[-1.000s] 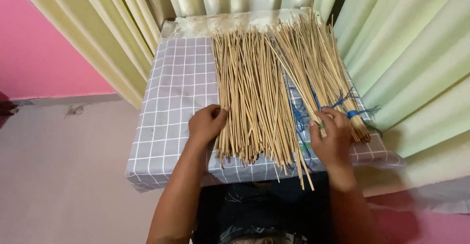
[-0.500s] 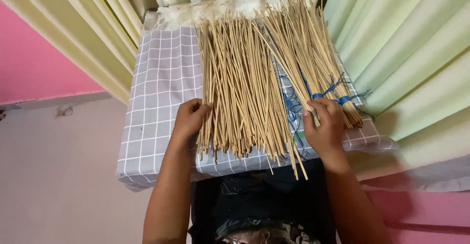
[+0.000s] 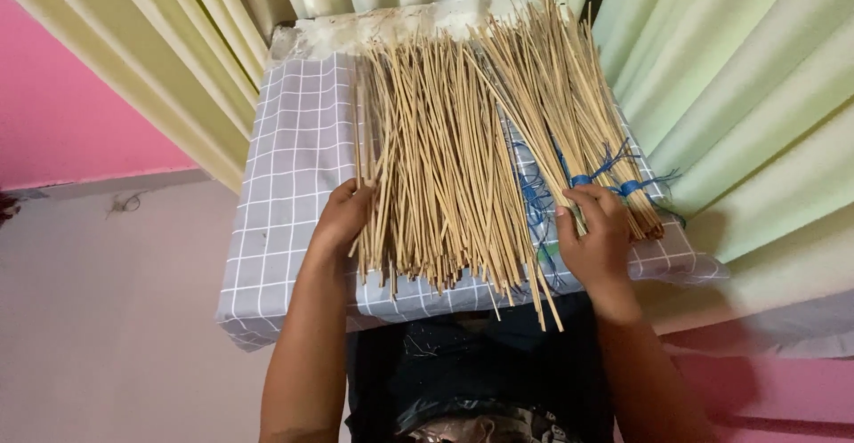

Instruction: Gathering wooden sticks into bundles and tying them securely with string using a small wooden block for tension.

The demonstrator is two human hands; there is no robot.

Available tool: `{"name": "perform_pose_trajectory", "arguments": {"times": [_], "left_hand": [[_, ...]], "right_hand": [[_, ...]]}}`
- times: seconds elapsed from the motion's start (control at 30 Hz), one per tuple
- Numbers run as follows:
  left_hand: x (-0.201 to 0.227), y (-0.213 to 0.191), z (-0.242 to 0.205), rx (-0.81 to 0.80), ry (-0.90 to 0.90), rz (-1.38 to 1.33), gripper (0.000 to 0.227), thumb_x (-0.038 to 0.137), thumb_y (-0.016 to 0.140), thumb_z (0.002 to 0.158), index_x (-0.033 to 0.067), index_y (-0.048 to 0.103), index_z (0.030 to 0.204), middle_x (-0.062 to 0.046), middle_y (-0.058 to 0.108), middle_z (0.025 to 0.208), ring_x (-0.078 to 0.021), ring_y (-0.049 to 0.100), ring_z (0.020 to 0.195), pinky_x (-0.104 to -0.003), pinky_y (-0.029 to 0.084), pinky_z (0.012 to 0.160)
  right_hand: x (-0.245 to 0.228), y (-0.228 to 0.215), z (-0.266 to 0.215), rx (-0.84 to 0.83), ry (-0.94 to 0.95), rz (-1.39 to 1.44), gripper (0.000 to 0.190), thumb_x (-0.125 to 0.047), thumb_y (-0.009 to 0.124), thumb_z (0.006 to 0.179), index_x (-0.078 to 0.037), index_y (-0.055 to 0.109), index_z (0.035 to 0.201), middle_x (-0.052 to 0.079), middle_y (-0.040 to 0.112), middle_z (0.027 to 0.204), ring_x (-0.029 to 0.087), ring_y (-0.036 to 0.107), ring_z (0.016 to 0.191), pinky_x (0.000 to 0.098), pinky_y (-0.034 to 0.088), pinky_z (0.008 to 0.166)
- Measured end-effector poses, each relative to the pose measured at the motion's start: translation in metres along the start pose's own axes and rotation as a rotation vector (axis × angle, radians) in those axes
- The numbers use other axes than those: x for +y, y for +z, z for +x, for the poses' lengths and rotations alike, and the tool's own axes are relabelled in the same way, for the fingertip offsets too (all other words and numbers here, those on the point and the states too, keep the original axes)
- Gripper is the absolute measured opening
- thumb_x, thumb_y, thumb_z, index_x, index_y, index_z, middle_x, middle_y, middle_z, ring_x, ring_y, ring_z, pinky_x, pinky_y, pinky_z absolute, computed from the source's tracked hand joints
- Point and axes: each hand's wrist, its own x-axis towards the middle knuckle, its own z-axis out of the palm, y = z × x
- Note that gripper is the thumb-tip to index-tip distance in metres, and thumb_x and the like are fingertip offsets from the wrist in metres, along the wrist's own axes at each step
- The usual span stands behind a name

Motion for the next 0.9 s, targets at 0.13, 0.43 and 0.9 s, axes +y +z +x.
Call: {"name": "perform_pose_trajectory", "arguments": {"times": [0.13,0.43,0.9], "left_hand": [[0.049,0.011,-0.045,-0.025,0.018,0.169,0.048,0.027,0.074,0.084,-0.0082,0.068,0.116,-0.026,0.07,0.086,-0.0337,0.066,0.08,-0.044,0.055,0.077],[0.027,0.002,-0.023,-0.077,-0.041,-0.072,0.025,0.014,0.058,0.092,-0.0068,0.069,0.101,-0.013,0.067,0.073,-0.0209,0.065,0.061,-0.034,0.057,0.058],[0.0,-0.004,0.003,-0.146,0.127,-0.418,0.009,0.011,0.052,0.103,0.0026,0.051,0.106,-0.003,0.051,0.068,-0.0143,0.054,0.054,-0.026,0.044,0.049]], "right_hand": [[-0.002,-0.001,0.0,-0.018,0.019,0.002,0.019,-0.012,0.074,0.095,-0.009,0.074,0.113,0.011,0.065,0.113,0.036,0.067,0.105,0.0491,0.051,0.091],[0.007,0.004,-0.002,0.014,-0.077,-0.044,0.022,-0.008,0.075,0.093,-0.012,0.072,0.114,0.01,0.064,0.111,0.035,0.069,0.102,0.0489,0.053,0.09],[0.0,-0.001,-0.001,0.012,0.027,0.006,0.02,-0.01,0.076,0.091,-0.008,0.075,0.111,0.012,0.067,0.108,0.037,0.07,0.103,0.0482,0.053,0.091]]}}
